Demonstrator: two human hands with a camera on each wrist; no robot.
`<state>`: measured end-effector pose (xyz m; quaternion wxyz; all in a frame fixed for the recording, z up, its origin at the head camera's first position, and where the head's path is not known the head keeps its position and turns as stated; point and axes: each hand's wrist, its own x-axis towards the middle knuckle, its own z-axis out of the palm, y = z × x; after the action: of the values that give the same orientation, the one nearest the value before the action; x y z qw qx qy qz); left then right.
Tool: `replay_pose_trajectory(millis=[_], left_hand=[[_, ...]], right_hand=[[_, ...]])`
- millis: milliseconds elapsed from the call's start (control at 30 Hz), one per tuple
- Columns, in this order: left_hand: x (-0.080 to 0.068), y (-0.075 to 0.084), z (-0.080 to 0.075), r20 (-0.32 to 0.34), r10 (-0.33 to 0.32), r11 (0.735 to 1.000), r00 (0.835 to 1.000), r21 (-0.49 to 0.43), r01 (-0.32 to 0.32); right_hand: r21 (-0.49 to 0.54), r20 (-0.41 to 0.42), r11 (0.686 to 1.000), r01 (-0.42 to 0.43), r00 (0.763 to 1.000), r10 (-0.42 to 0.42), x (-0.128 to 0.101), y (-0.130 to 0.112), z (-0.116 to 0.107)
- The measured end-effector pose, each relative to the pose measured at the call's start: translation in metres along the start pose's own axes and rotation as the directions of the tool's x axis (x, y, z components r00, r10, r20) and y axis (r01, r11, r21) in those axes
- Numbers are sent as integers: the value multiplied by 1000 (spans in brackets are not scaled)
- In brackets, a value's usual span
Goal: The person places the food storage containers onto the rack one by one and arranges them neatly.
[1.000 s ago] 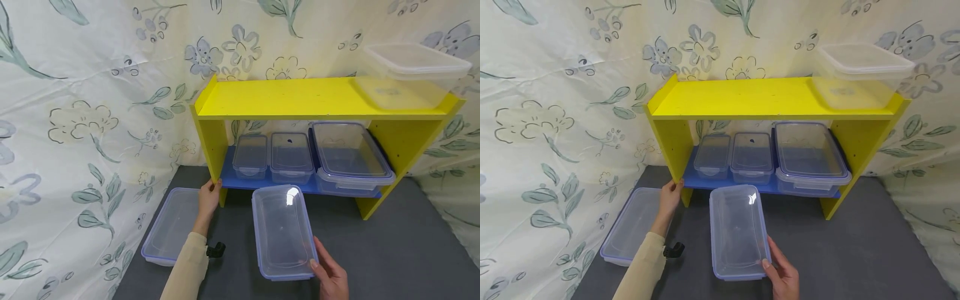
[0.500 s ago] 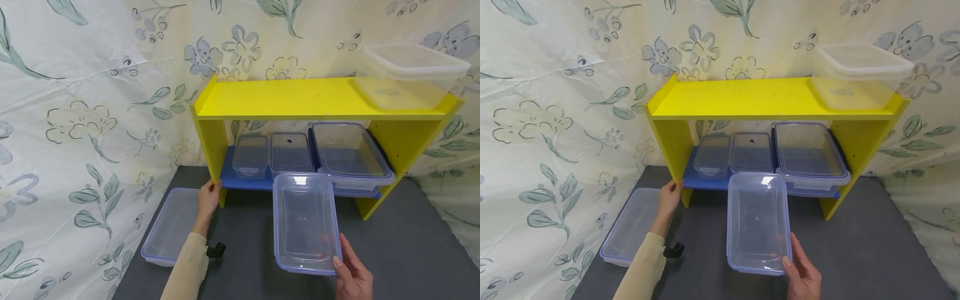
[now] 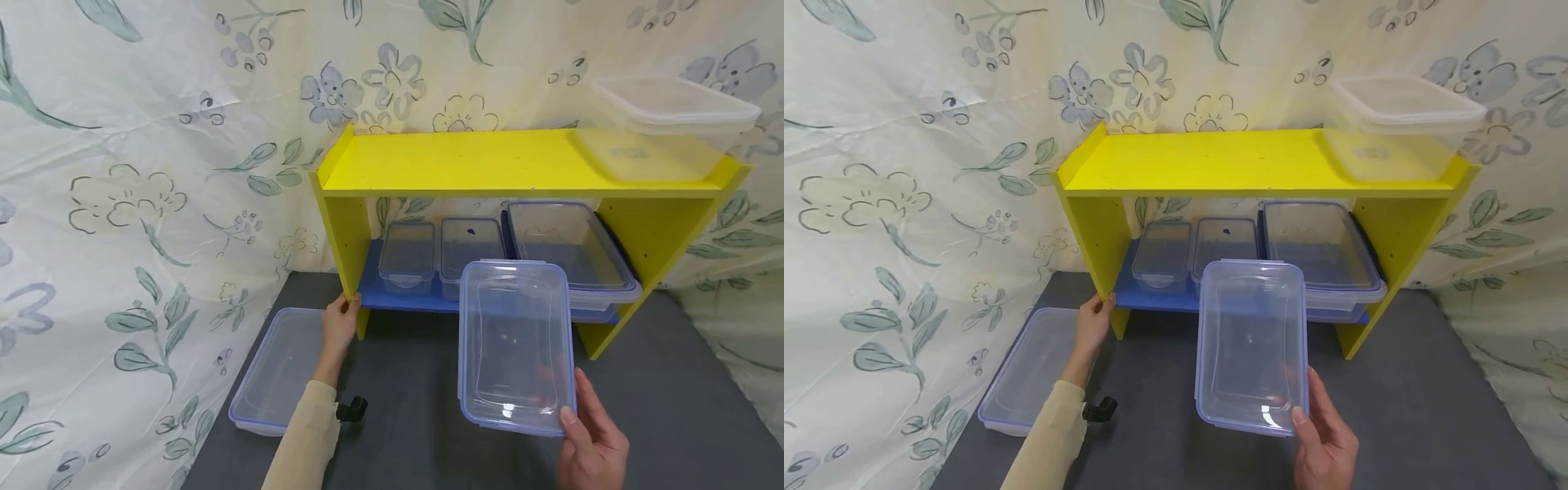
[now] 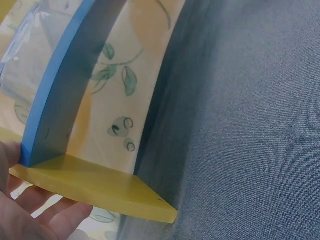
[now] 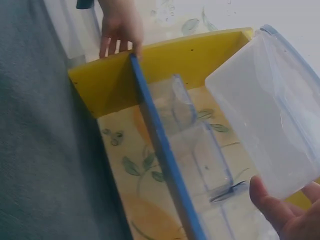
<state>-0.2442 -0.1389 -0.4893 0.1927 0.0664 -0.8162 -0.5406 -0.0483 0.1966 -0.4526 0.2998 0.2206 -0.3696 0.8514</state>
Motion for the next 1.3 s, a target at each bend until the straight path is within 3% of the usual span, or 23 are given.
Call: replay_pose_trajectory(millis=[333, 567, 700, 867, 1067, 1300], left_hand=[[-1, 1, -1, 4, 2, 1000, 1000, 4, -2], [-2, 1, -2, 2, 12, 1000, 1000, -3, -12], [-3, 3, -2, 7, 13, 1000, 1000, -9, -13], [-2, 3, -2, 5, 7, 1000, 1000, -5, -7], [-3, 4, -1, 8, 7, 1000, 1000, -13, -7], [-2, 2, 0, 0, 2, 1000, 1000, -13, -2]], right_hand=[[159, 46, 983, 89, 994, -98, 30, -16, 8], [200, 34, 967, 160, 985, -170, 48, -25, 15], [216, 70, 957, 196, 974, -215, 57, -28, 23], [226, 110, 952, 205, 966, -234, 66, -31, 33], [270, 84, 935, 229, 962, -260, 76, -33, 43], [251, 113, 954, 164, 974, -197, 91, -38, 43]])
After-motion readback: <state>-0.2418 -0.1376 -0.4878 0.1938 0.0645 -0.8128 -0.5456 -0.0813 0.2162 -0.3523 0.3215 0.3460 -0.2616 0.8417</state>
